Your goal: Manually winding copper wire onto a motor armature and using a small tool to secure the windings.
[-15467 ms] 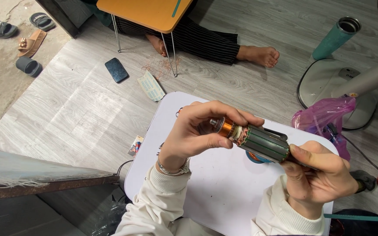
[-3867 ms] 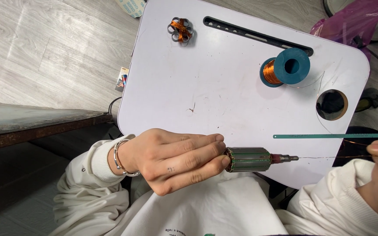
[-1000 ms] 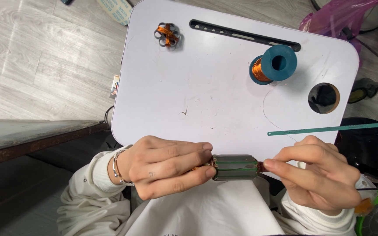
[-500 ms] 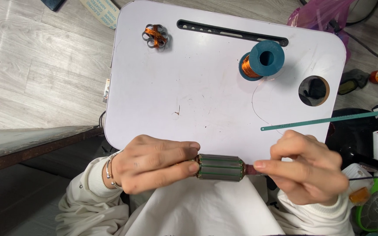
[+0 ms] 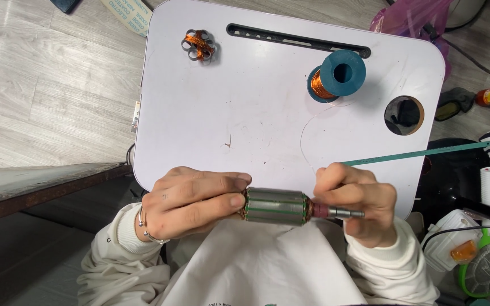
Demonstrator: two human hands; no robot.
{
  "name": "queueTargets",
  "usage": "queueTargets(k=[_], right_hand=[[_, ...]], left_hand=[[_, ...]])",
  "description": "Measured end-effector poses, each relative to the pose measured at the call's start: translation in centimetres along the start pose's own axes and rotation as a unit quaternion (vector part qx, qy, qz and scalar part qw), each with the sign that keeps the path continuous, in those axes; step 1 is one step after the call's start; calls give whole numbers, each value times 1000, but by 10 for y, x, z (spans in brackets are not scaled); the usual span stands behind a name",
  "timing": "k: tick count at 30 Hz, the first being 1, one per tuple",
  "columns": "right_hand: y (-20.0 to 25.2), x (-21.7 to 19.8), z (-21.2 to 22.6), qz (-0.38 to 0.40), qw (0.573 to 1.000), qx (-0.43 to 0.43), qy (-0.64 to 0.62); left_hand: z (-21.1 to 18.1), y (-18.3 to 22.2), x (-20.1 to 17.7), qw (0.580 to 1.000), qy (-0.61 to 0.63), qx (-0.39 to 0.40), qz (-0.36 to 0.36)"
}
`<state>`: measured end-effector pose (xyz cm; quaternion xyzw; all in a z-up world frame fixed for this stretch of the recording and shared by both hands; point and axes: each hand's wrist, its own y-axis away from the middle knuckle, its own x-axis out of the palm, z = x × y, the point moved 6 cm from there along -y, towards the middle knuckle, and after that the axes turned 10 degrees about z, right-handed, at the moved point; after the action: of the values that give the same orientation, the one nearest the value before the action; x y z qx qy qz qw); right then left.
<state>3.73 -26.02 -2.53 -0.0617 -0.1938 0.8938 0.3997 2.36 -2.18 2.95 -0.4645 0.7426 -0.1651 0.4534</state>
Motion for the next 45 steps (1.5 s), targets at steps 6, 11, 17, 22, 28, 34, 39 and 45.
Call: queueTargets(k=[6,11,17,22,28,34,39,45], right_hand=[[20,12,3,-111,974,83,180],[-24,22,37,-65,950,112,286],[-54,29,64,78,881,138,445],[-76,29,77,162,871,46,462],[-74,9,64,125,919,84,364],[-76,4,57,88,950,115,278],[-63,4,46,52,965,103,235],[-43,18,30,-23,976,58,207]], left_hand=[[2,1,-1,997,-71,-28,4],[6,1,4,993,-119,2,29],[8,2,7,982,-175,23,63],[9,-5,3,992,-69,-9,105],[21,7,7,997,35,-58,46],[22,12,13,995,98,-33,0],[23,15,15,990,127,-50,-34],[23,15,14,987,113,-78,-78]])
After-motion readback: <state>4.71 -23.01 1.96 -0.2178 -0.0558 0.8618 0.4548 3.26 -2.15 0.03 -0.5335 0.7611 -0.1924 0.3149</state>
